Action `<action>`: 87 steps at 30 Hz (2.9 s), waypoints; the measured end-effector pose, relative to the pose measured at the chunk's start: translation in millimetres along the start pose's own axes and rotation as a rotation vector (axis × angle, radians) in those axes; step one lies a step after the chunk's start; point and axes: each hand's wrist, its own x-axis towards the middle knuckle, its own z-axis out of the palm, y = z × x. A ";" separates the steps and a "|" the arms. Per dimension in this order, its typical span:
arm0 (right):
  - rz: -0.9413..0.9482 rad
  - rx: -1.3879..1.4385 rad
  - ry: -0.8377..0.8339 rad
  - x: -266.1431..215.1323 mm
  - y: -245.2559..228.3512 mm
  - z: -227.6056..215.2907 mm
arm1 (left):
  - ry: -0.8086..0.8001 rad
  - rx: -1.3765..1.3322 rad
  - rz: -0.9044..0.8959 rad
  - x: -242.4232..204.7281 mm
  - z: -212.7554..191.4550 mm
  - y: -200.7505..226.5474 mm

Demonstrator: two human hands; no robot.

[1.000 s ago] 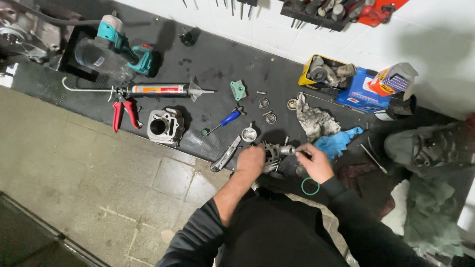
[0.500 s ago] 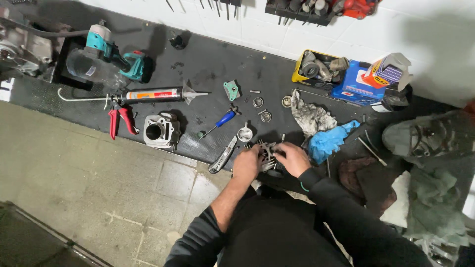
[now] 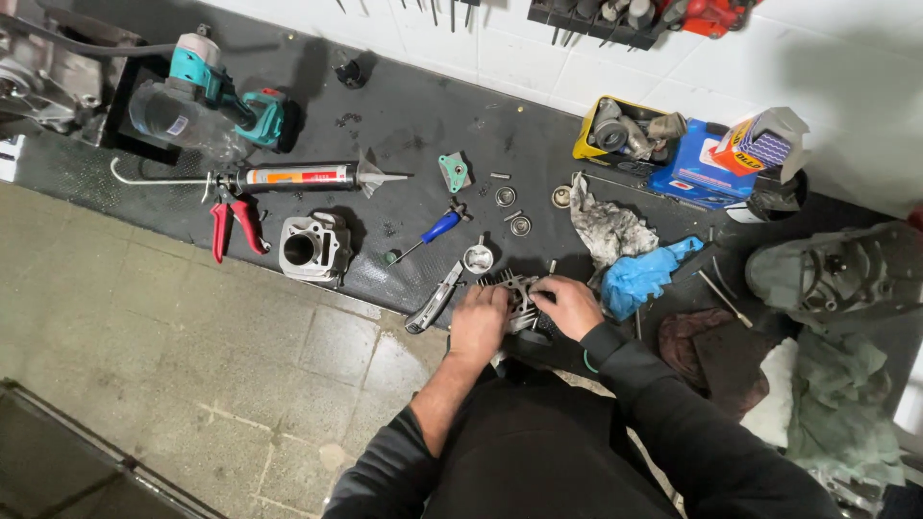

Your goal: The person assembles small engine components on a workbench. They handle a camshaft, insert it into a cylinder head, and place valve springs and retainers into the head. The person uses a rag to wipe parts and their hands during the process.

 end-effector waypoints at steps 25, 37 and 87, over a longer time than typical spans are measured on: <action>0.087 0.079 0.003 0.6 -2.9 0.0 | -0.005 -0.299 -0.212 3.8 -29.5 1.5; 0.079 0.027 0.016 4.8 -5.1 -1.8 | -0.030 -0.250 -0.212 7.4 -30.2 -8.6; -0.189 0.046 -0.079 70.3 -100.3 -38.7 | 0.031 -0.971 -0.649 -55.9 -100.0 -15.5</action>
